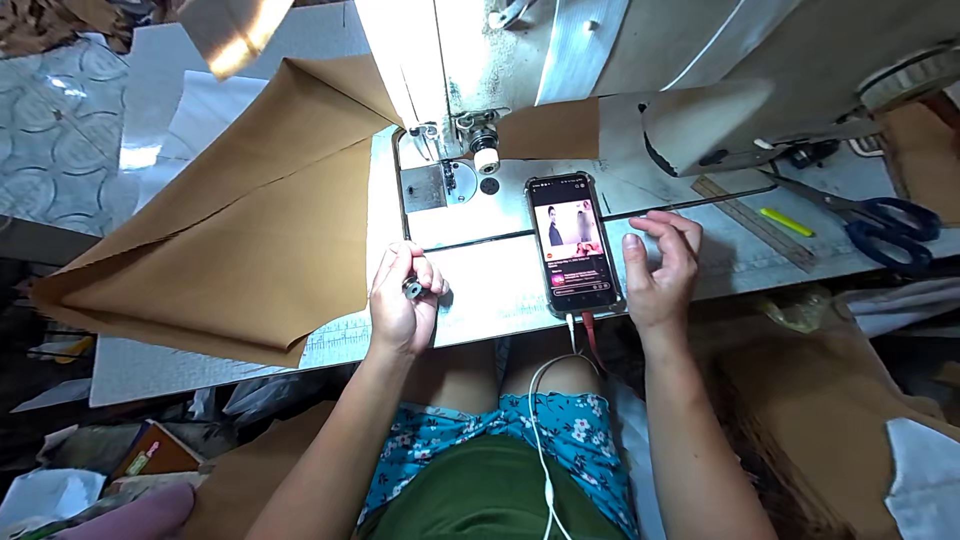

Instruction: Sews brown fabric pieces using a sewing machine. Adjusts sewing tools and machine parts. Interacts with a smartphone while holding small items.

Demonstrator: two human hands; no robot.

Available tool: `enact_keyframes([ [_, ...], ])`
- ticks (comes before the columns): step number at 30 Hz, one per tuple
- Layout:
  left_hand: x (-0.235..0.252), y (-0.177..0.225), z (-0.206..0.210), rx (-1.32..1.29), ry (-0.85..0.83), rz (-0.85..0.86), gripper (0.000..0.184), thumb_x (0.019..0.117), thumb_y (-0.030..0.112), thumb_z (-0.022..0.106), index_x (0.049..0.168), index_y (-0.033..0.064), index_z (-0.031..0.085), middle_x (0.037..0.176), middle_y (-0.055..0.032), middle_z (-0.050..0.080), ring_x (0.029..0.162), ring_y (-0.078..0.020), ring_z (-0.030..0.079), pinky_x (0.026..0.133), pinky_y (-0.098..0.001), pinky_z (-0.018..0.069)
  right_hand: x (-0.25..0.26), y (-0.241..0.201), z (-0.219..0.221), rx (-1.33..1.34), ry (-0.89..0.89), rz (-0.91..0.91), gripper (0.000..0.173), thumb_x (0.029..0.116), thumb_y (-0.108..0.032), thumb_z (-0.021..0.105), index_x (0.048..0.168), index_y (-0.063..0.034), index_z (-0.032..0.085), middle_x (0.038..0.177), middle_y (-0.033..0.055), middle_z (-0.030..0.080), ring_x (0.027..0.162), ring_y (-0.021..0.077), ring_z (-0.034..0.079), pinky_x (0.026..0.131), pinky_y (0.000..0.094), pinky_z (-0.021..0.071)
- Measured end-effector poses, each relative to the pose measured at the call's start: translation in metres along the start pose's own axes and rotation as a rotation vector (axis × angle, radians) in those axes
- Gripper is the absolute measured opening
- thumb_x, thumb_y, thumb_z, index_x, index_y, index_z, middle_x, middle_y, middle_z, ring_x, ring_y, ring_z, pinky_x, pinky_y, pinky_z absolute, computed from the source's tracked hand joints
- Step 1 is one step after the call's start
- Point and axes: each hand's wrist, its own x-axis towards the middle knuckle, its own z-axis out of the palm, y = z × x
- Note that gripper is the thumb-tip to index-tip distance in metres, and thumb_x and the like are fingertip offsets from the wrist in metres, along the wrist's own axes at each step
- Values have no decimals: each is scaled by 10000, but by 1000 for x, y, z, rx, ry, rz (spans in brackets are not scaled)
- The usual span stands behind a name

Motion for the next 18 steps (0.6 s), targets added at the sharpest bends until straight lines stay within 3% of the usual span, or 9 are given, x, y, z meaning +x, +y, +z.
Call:
enact_keyframes([
  [4,1,2,1,30,16,-5,378,1119,189,222,952,166,559,588,73,504,528,-40,526,583,-182,496,2,-3,3,-24,-1,7,328,1005,-200,568,1176,52,691,1331,250,562,1248,278,559,1032,352,483],
  [11,6,-1,-1,27,5,2,447,1120,182,166,918,139,562,575,70,538,516,-42,555,574,-188,527,4,-6,5,-22,-8,73,284,974,-171,610,1137,34,720,1315,235,593,1225,366,567,1012,492,492],
  [18,9,-3,-4,40,-3,23,465,1119,175,151,905,127,561,561,69,553,498,-36,566,550,-184,533,2,-5,10,17,19,90,269,955,-165,627,1102,28,745,1286,235,623,1209,377,587,986,494,509],
])
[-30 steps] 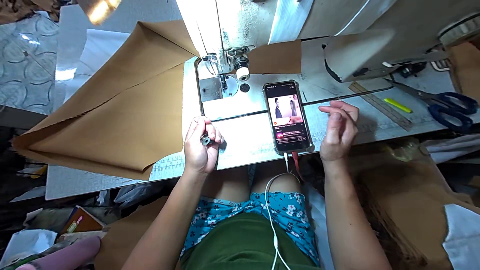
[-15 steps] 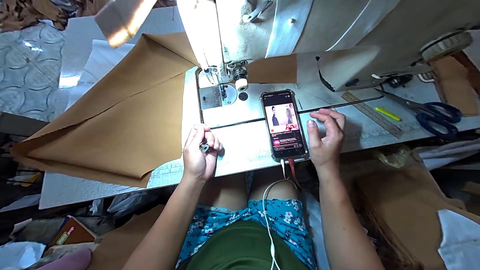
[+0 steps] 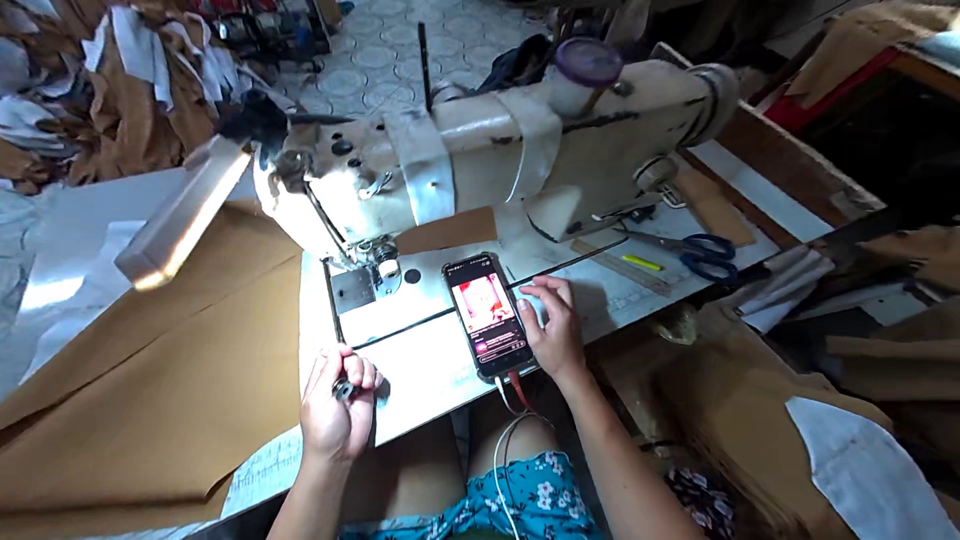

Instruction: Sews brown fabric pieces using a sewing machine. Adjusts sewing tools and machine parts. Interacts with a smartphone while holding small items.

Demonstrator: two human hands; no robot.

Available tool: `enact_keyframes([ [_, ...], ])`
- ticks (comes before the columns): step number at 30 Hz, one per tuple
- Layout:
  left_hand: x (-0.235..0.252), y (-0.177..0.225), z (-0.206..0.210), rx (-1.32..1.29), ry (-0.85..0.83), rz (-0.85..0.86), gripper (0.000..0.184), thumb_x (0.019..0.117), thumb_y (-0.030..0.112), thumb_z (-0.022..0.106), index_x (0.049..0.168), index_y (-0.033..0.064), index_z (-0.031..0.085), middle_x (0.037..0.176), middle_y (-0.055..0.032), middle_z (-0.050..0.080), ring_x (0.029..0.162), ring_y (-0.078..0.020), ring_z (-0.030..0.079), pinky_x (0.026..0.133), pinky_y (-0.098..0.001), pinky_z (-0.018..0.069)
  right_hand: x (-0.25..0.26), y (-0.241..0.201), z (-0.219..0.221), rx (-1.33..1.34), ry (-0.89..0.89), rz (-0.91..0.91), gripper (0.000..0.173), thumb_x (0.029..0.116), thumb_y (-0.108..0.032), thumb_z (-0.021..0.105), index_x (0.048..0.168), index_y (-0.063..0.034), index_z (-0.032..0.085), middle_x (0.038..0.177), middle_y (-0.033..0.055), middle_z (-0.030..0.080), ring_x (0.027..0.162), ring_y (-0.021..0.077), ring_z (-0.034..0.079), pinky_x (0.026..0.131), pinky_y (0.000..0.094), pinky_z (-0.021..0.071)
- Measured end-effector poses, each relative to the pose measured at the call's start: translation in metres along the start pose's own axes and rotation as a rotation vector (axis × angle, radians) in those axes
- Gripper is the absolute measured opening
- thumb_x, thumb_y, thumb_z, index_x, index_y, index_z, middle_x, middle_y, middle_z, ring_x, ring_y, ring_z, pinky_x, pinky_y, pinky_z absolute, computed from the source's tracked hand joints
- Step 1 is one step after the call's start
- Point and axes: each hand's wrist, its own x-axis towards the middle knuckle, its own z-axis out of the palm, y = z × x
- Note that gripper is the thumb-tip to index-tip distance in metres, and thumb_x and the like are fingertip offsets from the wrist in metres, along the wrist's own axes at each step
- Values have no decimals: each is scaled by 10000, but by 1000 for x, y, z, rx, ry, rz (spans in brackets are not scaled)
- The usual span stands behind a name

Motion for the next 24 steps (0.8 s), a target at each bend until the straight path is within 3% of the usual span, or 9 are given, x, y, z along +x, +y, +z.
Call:
enact_keyframes([
  [9,0,0,0,30,3,18,489,1119,185,145,896,133,577,557,74,573,493,-33,582,537,-181,538,0,-3,0,37,19,-6,259,946,-172,628,1067,9,768,1232,228,654,1155,367,618,966,476,521],
  [24,-3,2,6,42,5,17,520,1112,174,146,844,138,591,542,73,578,492,-27,583,547,-179,537,-1,0,-2,54,16,-20,269,945,-182,626,1073,9,765,1250,233,652,1183,391,606,990,506,505],
])
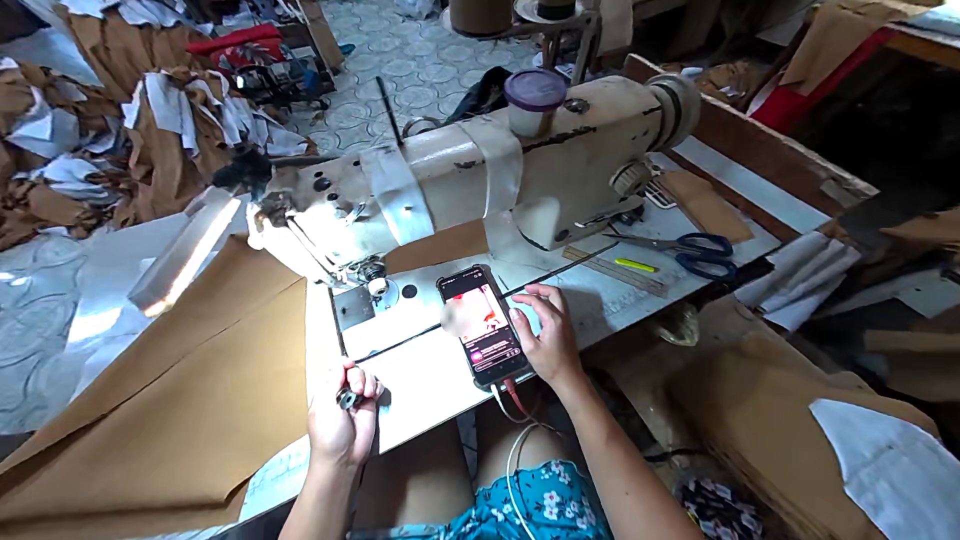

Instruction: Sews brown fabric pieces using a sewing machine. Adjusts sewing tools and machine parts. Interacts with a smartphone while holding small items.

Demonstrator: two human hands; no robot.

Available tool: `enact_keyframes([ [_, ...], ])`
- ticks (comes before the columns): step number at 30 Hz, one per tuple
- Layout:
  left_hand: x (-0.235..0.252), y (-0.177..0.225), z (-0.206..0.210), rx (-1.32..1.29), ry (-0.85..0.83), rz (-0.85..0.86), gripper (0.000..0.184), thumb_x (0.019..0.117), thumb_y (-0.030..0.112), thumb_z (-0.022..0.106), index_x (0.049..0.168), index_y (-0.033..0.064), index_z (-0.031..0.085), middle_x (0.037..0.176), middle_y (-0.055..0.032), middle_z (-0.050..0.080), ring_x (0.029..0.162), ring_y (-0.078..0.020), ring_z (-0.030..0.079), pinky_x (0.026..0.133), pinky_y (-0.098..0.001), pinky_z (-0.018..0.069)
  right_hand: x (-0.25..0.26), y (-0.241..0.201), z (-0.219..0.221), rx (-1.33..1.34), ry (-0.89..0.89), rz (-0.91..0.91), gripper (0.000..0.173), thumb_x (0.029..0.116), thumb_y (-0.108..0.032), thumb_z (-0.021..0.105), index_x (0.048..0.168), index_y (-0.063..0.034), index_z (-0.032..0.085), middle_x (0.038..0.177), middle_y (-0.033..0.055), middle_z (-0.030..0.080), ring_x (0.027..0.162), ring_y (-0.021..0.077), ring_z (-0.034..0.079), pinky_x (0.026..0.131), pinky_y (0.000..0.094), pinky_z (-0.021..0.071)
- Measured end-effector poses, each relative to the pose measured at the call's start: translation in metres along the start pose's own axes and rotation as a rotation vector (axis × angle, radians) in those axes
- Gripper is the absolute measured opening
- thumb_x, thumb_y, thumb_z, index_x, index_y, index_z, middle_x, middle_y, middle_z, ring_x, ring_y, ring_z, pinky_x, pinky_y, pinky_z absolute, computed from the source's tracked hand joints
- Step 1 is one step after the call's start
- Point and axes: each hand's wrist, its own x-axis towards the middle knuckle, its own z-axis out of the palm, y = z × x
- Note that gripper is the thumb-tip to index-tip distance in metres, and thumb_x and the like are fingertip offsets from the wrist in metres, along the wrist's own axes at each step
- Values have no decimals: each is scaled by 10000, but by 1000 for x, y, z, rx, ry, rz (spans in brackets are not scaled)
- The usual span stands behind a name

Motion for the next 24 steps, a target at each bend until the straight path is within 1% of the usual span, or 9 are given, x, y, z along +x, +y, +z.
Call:
enact_keyframes([
  [3,-1,1,-1,-13,4,-8,492,1114,169,142,877,124,571,547,70,571,496,-32,583,554,-182,539,-1,3,1,-4,-10,-24,299,947,-196,621,1103,24,750,1252,242,642,1191,396,594,994,512,496],
  [5,-1,1,-1,-16,-1,-4,493,1113,168,145,880,127,577,546,70,572,497,-33,585,555,-184,541,0,3,1,-11,-13,-36,327,954,-211,608,1131,29,741,1253,244,639,1196,399,590,1003,523,487],
  [11,0,-1,-5,-21,-41,5,500,1113,172,143,876,131,581,558,70,578,503,-29,584,554,-180,537,-1,3,3,-30,-19,-36,345,966,-262,596,1119,5,752,1264,228,639,1201,400,586,1005,534,478],
  [14,0,0,-5,-19,-41,11,504,1113,171,135,871,137,576,552,75,573,497,-30,582,551,-177,536,-1,2,3,-31,-23,-30,340,974,-255,589,1130,-1,753,1269,224,639,1212,401,581,1016,539,471],
  [20,1,-1,-6,-4,-45,15,514,1114,181,133,863,148,581,552,82,570,506,-24,582,559,-174,534,-1,1,3,-35,-15,-34,324,973,-234,593,1119,7,752,1254,227,645,1196,391,592,997,529,484],
  [24,1,-1,-7,-3,-50,18,516,1114,186,114,882,146,573,557,85,570,508,-24,580,560,-175,532,-1,0,3,-31,-11,-42,318,975,-223,583,1106,11,753,1238,227,650,1188,391,597,995,532,484],
])
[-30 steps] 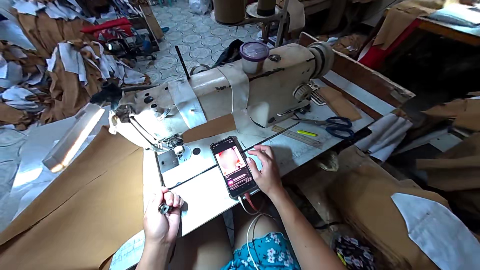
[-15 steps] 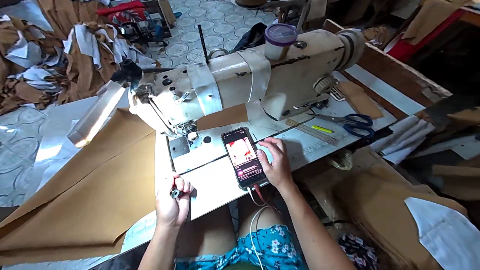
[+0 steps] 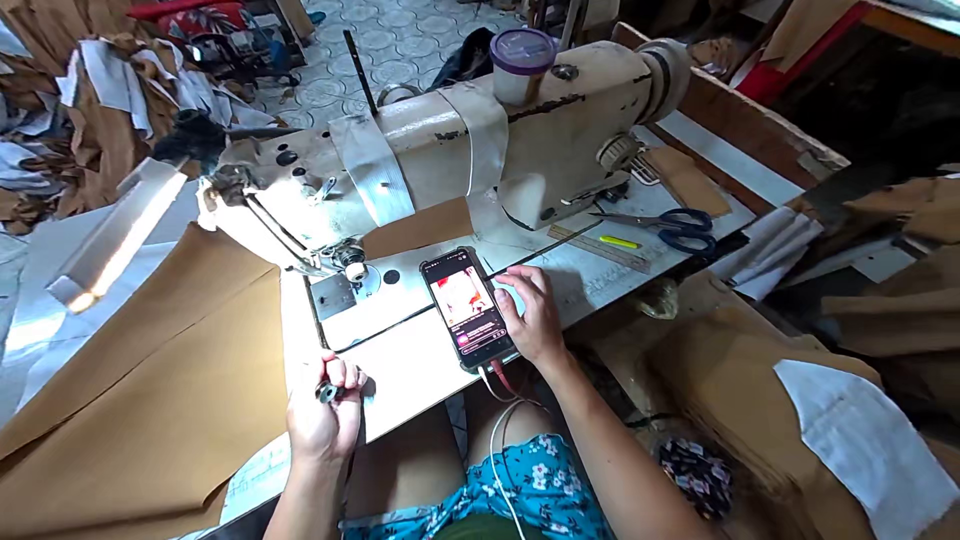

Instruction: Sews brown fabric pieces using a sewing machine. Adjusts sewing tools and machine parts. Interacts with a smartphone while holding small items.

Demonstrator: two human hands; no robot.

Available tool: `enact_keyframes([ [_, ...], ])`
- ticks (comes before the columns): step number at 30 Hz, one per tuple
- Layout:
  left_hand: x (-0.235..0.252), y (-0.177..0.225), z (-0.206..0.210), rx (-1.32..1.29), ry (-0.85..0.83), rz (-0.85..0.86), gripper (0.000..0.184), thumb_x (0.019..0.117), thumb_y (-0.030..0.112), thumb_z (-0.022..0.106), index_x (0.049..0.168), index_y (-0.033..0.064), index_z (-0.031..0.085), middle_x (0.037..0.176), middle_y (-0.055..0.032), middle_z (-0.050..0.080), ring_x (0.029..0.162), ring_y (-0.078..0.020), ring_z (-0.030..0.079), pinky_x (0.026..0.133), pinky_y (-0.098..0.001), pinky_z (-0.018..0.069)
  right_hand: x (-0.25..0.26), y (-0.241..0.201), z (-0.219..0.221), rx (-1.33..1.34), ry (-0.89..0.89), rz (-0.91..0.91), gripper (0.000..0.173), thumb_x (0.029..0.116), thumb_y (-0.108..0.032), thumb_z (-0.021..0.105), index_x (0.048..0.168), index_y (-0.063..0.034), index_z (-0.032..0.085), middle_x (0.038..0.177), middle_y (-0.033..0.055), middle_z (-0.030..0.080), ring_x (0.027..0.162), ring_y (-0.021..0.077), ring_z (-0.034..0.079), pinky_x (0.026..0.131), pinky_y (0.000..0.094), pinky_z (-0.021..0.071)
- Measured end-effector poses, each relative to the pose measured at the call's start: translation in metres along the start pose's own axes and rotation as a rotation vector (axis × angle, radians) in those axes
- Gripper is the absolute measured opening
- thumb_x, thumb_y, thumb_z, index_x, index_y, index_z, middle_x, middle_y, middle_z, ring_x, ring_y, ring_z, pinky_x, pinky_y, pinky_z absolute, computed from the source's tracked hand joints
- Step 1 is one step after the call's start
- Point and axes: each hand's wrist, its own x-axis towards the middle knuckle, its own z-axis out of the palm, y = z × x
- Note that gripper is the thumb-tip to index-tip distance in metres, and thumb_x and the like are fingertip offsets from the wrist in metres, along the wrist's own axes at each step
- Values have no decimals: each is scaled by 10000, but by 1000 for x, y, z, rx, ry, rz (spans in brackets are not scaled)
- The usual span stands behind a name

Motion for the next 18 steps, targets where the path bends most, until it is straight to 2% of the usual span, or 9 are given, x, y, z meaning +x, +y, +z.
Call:
enact_keyframes([
  [18,-1,1,0,0,-13,-4,552,1120,211,105,850,140,581,558,83,566,514,-25,581,573,-173,534,-2,1,0,-8,24,-13,336,997,-247,546,1103,-8,758,1225,211,655,1169,374,602,993,505,486],
])
